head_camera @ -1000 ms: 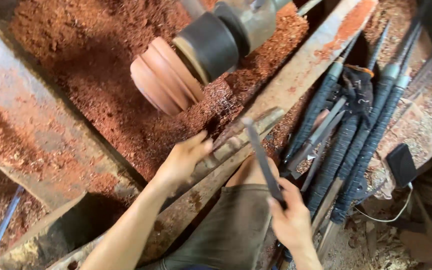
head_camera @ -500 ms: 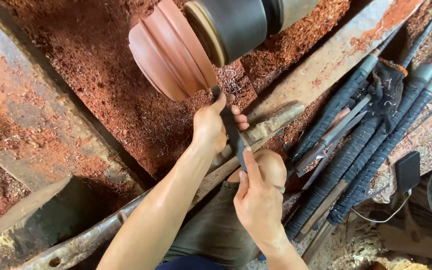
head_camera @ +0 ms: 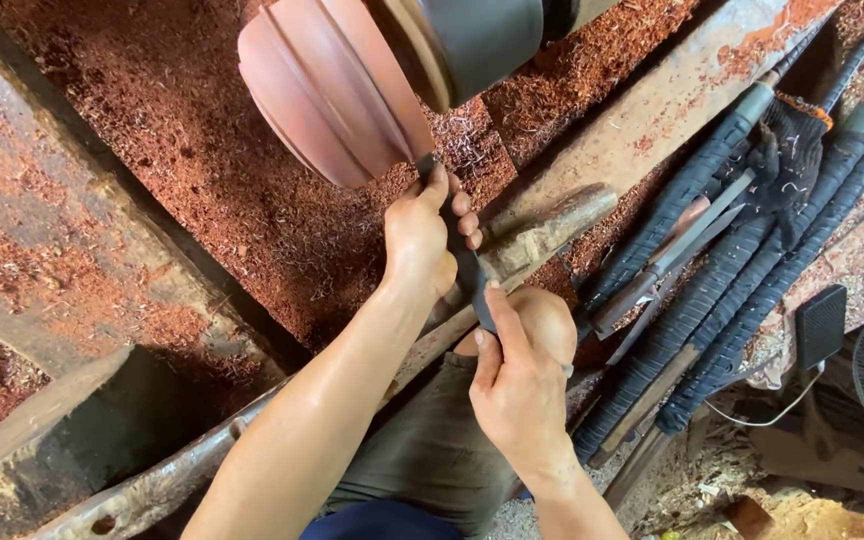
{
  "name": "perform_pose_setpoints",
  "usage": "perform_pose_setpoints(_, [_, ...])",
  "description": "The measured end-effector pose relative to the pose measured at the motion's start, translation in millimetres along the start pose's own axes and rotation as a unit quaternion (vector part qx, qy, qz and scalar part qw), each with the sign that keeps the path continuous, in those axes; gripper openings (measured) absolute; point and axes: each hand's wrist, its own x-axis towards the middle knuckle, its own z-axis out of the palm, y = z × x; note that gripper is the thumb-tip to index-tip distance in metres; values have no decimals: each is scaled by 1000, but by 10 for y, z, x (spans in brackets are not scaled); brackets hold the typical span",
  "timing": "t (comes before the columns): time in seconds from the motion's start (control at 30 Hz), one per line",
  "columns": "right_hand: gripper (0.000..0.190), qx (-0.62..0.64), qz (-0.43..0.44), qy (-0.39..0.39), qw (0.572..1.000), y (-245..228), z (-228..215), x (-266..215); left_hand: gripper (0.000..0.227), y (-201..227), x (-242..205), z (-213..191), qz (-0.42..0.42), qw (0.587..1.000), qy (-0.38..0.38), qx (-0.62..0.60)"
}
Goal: Shaping and applying adhesive to a wooden bowl on a lathe.
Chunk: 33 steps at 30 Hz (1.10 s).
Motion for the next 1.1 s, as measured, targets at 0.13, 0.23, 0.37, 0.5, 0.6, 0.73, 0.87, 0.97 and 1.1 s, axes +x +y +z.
perform_pose_setpoints(0.13, [42,69,-18,-6,997,66,20,-16,22,3,-48,13,39,998,24,47])
perform_pose_setpoints(0.23, [45,114,33,-44,992,70,7,1,22,6,-61,19,53,996,29,60])
perform_pose_setpoints(0.37, [46,171,63,-71,981,232,91,-42,21,-1,-87,50,58,994,50,74])
perform_pose_setpoints(0.5, [49,290,104,-110,945,381,131,-59,17,-30,-84,39,82,990,64,100])
perform_pose_setpoints(0.6, [50,325,188,-150,915,351,55,-1,14,-48,-91,35,96,988,60,104])
perform_pose_setpoints(0.73, [52,380,274,-186,863,264,-50,86,13,-39,-127,75,109,984,71,118])
perform_pose_setpoints(0.87, [53,395,298,-193,847,298,-49,91,14,-59,-130,94,113,981,79,135])
perform_pose_setpoints(0.97, [54,407,310,-194,837,304,-38,87,14,-71,-118,85,118,978,93,144])
perform_pose_setpoints(1.1, [55,412,302,-193,837,322,-36,61,13,-84,-103,65,127,979,83,140])
